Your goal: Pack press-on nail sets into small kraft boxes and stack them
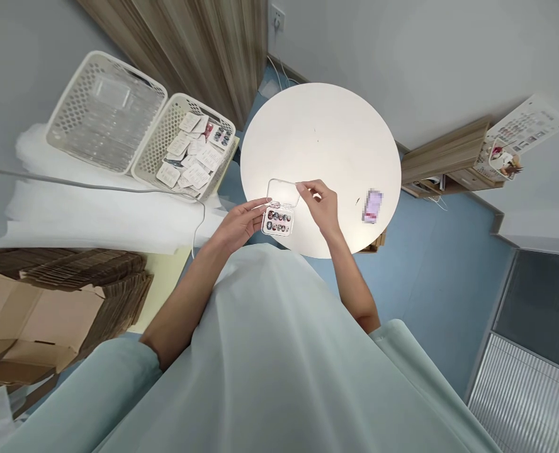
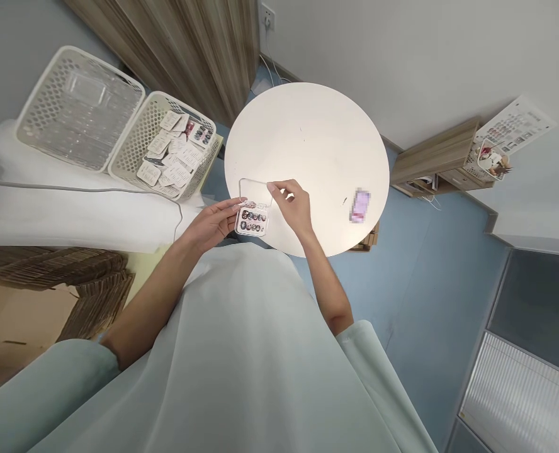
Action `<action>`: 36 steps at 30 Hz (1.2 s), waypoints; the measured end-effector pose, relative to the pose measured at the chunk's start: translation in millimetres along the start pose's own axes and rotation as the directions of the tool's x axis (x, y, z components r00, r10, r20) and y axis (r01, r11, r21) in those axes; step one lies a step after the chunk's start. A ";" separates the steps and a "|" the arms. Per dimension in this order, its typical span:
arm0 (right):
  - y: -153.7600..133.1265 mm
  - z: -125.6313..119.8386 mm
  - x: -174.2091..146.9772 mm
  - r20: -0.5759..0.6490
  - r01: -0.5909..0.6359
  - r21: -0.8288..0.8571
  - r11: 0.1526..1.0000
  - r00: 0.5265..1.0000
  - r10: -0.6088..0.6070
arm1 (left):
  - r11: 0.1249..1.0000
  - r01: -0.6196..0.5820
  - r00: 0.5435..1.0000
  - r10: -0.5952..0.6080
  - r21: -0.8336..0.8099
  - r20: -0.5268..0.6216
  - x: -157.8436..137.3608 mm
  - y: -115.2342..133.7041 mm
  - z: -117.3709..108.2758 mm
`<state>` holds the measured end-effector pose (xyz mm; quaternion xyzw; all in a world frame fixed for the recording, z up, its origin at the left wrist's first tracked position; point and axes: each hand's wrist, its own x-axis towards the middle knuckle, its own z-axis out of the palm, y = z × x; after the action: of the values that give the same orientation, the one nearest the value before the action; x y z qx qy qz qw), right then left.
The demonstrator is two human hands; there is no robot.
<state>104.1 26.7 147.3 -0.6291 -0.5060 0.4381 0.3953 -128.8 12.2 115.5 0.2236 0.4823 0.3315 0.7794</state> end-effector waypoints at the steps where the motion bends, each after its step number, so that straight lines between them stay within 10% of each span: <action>1: -6.1 -3.9 -7.1 0.011 0.019 -0.008 1.000 1.000 -0.019 | 1.000 -0.005 1.000 0.005 -0.007 0.004 1.9 1.1 0.9; 14: 9.6 -11.0 -77.0 -0.016 -0.068 -0.046 0.997 0.998 0.067 | 0.999 -0.031 0.996 0.028 0.042 0.080 14.6 19.6 23.5; 29: 9.9 -6.8 -76.4 0.094 -0.358 0.203 0.911 0.933 0.346 | 0.976 -0.093 0.989 0.068 0.196 0.133 19.8 24.0 31.2; 36: 18.2 4.0 -67.9 0.057 -0.382 0.239 0.893 0.923 0.380 | 0.860 -0.025 1.000 0.012 0.510 0.029 17.4 10.7 12.0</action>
<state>98.5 -43.1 139.2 -0.6601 -0.3167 0.5689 0.3745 -115.8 31.8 117.4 0.4307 0.5411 0.1969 0.6950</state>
